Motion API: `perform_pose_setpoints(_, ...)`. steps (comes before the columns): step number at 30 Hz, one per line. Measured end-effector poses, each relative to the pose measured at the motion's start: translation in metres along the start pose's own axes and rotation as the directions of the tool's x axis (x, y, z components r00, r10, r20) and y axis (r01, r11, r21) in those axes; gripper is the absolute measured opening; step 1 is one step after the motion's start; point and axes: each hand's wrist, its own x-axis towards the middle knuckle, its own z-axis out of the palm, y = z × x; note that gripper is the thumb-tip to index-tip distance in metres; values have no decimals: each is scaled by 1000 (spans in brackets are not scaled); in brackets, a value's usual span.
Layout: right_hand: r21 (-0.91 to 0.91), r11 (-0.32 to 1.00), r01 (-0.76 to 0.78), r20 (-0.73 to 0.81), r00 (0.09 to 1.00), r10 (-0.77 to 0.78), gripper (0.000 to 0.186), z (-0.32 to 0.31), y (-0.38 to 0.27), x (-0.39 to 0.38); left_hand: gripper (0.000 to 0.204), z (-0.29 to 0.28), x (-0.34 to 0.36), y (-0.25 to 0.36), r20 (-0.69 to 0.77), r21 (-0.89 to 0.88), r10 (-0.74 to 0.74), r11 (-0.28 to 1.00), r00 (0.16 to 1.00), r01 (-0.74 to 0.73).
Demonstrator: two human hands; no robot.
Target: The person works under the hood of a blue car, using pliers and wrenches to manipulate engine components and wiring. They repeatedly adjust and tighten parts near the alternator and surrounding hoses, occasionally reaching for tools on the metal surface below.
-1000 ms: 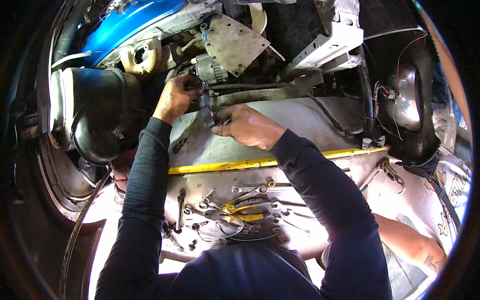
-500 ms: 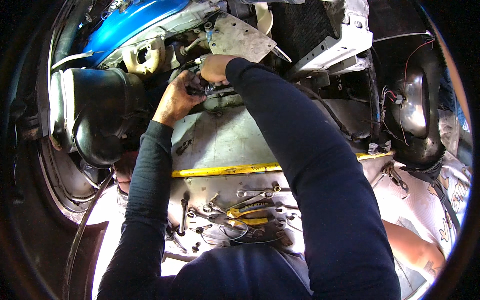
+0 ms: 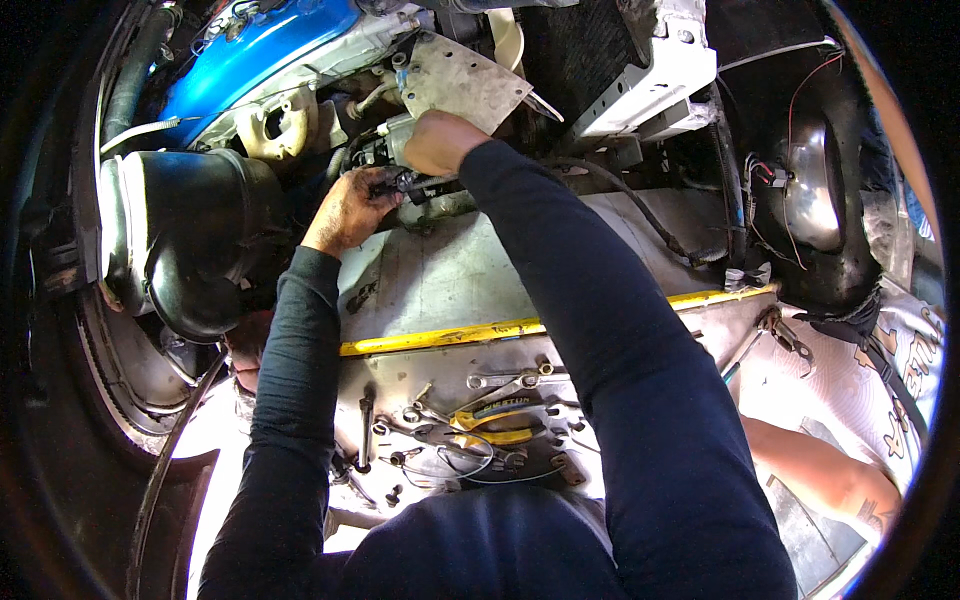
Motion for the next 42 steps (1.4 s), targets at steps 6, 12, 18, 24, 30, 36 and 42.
perform_pose_setpoints(6,709,515,-481,357,876,325,19,18,-40,-58,41,-3,1,10,13,87,8,996,1000,-9)
perform_pose_setpoints(12,823,39,-566,473,722,506,28,45,-76,-45,39,-8,2,19,38,40,-29,999,999,27)
perform_pose_setpoints(18,779,-492,-388,614,632,473,25,34,-80,-47,39,-12,0,18,20,38,-4,999,1000,3)
perform_pose_setpoints(24,885,-251,-393,466,746,476,28,23,-77,-56,37,-4,-3,24,-4,89,-22,996,1000,22)
perform_pose_setpoints(30,882,-130,-454,438,684,584,27,26,-81,-52,46,-1,-1,24,113,90,-113,991,987,104)
perform_pose_setpoints(36,880,200,-430,259,788,558,23,29,-86,-55,39,9,5,15,125,68,-86,995,988,78)
perform_pose_setpoints(42,615,705,-354,-20,887,462,24,40,-93,-52,36,14,1,20,49,113,-36,993,998,30)
